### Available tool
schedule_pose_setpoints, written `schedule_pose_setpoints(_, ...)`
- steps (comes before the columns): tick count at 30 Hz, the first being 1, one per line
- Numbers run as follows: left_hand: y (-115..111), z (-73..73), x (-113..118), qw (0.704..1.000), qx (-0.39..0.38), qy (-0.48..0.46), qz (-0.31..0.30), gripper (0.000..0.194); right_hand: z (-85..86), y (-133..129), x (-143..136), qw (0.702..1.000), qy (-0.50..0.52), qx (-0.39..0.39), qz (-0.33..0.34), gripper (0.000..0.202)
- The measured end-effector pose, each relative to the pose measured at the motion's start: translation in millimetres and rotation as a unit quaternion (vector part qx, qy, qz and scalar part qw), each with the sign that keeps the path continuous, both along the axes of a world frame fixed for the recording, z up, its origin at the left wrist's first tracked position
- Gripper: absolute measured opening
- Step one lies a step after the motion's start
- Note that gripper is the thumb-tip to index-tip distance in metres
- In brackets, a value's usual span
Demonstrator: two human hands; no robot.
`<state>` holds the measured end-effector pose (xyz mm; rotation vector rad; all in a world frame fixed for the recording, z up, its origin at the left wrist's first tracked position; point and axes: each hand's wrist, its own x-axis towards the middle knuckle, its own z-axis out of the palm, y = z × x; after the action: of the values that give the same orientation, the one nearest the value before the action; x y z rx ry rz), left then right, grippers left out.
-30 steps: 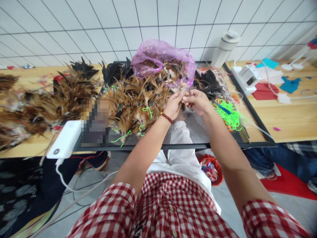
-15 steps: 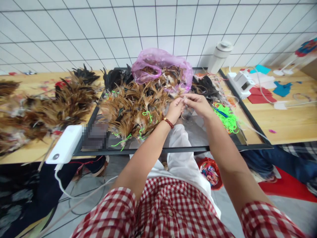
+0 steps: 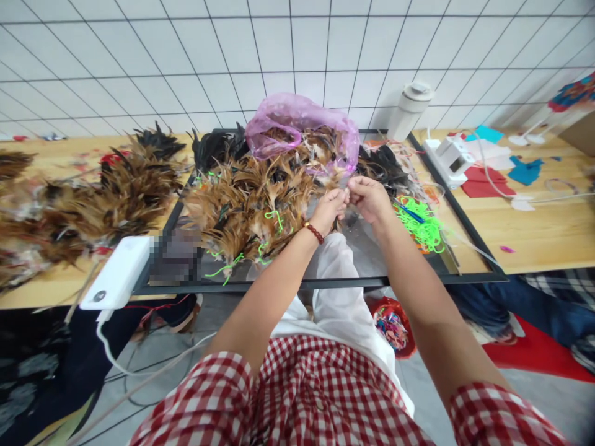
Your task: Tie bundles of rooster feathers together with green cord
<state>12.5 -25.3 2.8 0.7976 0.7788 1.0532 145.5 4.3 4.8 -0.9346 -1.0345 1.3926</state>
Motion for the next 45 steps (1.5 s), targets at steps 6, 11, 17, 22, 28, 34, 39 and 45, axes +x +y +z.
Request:
schedule_pose_setpoints(6, 3.2, -1.5, -1.5, 1.0, -0.012, -0.016, 0.022, 0.035, 4.1, -3.9, 7.0, 0.999, -0.014, -0.018, 0.043, 0.06)
schedule_pose_setpoints(11, 0.9, -0.7, 0.2, 1.0, -0.016, -0.005, 0.013, 0.035, -4.3, -5.4, -2.8, 0.996, -0.079, 0.01, 0.032, 0.052)
schedule_pose_setpoints(17, -1.8, 1.9, -1.1, 0.999, -0.004, 0.054, -0.001, 0.034, -12.6, 14.9, 10.7, 0.991, -0.014, 0.064, -0.116, 0.036)
schedule_pose_setpoints(22, 19.5, -6.0, -12.6, 0.971, 0.032, 0.085, 0.22, 0.031, -13.7, 30.8, 46.9, 0.974, -0.047, 0.097, -0.2, 0.05)
schedule_pose_setpoints(28, 34.6, -20.0, -17.1, 0.931, 0.191, 0.139, 0.279, 0.013, -5.6, 15.7, 30.0, 0.981, -0.102, 0.103, -0.127, 0.044)
schedule_pose_setpoints(34, 20.4, -8.8, -8.3, 0.935, 0.25, 0.124, 0.221, 0.015, -2.5, -1.9, -6.0, 0.988, -0.108, 0.093, -0.055, 0.044)
schedule_pose_setpoints(39, 16.7, -1.5, -12.0, 0.936, 0.24, 0.124, 0.227, 0.015, -3.0, -4.8, -4.2, 0.996, -0.089, 0.007, 0.026, 0.05)
schedule_pose_setpoints(45, 19.7, -9.3, -6.5, 0.959, 0.204, 0.097, 0.173, 0.024, -7.2, -2.0, -10.2, 0.993, -0.105, 0.044, -0.018, 0.043)
